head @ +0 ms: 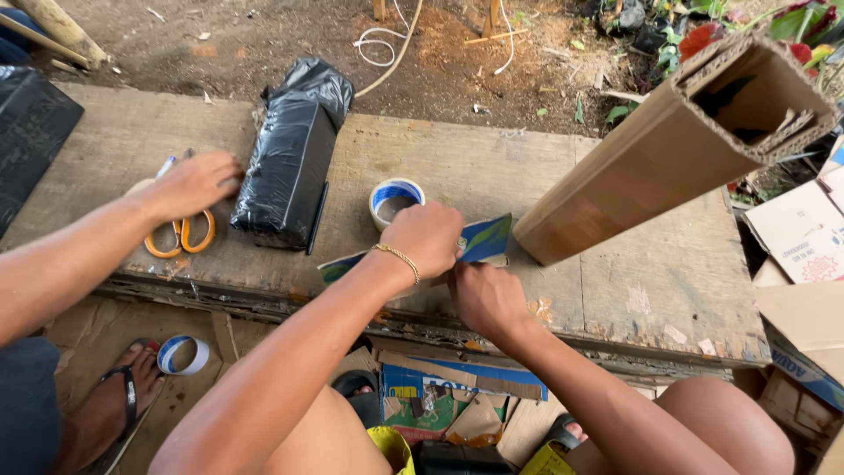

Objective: The person assembles a rectangular cardboard box by folding and taping the flaps. They use a utility knife to cut a piece of printed cardboard and attach it to the box, then secure the seams with clear packing tape.

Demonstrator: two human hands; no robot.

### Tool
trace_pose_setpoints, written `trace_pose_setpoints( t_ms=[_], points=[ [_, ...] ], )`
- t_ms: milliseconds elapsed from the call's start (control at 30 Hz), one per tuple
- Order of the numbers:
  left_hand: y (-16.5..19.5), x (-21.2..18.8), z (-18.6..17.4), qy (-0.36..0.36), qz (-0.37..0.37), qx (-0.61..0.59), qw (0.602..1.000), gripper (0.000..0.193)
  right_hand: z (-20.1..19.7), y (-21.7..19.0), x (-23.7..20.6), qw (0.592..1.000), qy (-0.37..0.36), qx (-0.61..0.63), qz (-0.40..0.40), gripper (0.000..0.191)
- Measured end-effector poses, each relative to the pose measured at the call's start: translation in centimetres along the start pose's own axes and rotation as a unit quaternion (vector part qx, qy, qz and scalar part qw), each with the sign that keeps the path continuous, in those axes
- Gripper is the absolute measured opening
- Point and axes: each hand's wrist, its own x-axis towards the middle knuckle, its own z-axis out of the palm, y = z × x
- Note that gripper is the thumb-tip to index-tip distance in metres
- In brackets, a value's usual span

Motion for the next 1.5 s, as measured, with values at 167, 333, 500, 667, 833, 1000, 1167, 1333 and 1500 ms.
trace_pose_setpoints(
  t_ms=[167, 333, 500, 667, 833, 1000, 1167, 1333, 1500],
  points=[
    [1.2, -2.2, -1.7, 0.007, 0.013, -0.041, 0.999, 0.027, -1.4, -1.0, -2.7, 0.999, 0.034, -0.006, -0.011, 0.029],
    [0.5, -3.0, -2.2, -0.008, -0.013, -0.081, 0.997, 0.033, -2.0, -1.5, -6.2, 0.996, 0.069, -0.021, -0.052, 0.027],
    [-1.8, -3.3, -1.2, -0.008, 0.01, -0.059, 0.998, 0.052, 1.1, 0.1, -10.7, 0.991, 0.005, 0.027, -0.127, 0.022],
    [-3.0, -4.6, -4.1, -0.018, -0.047, -0.178, 0.983, 0.04, 5.3, 1.3, -16.5, 0.963, -0.152, -0.066, -0.211, 0.019],
    [-5.0, -7.2, -7.3, -0.029, -0.026, -0.25, 0.968, 0.041, 0.9, 4.0, -16.9, 0.957, -0.261, -0.057, -0.116, 0.021],
    [-3.1, -7.4, -5.3, -0.122, 0.098, -0.212, 0.965, 0.047, -9.4, 8.3, -15.1, 0.955, -0.123, 0.231, 0.139, 0.033],
    [-1.3, -7.9, -4.9, -0.183, 0.115, -0.404, 0.889, 0.04, -13.9, 4.9, -15.6, 0.934, 0.154, 0.297, -0.125, 0.04],
    [-0.7, -9.8, -3.3, -0.226, 0.169, -0.397, 0.873, 0.044, -14.1, 1.8, -14.5, 0.909, 0.225, 0.333, -0.114, 0.035],
    [-0.7, -9.2, -2.2, -0.1, 0.148, -0.415, 0.892, 0.055, -12.9, 2.0, -12.6, 0.909, 0.201, 0.356, -0.082, 0.03]
  ],
)
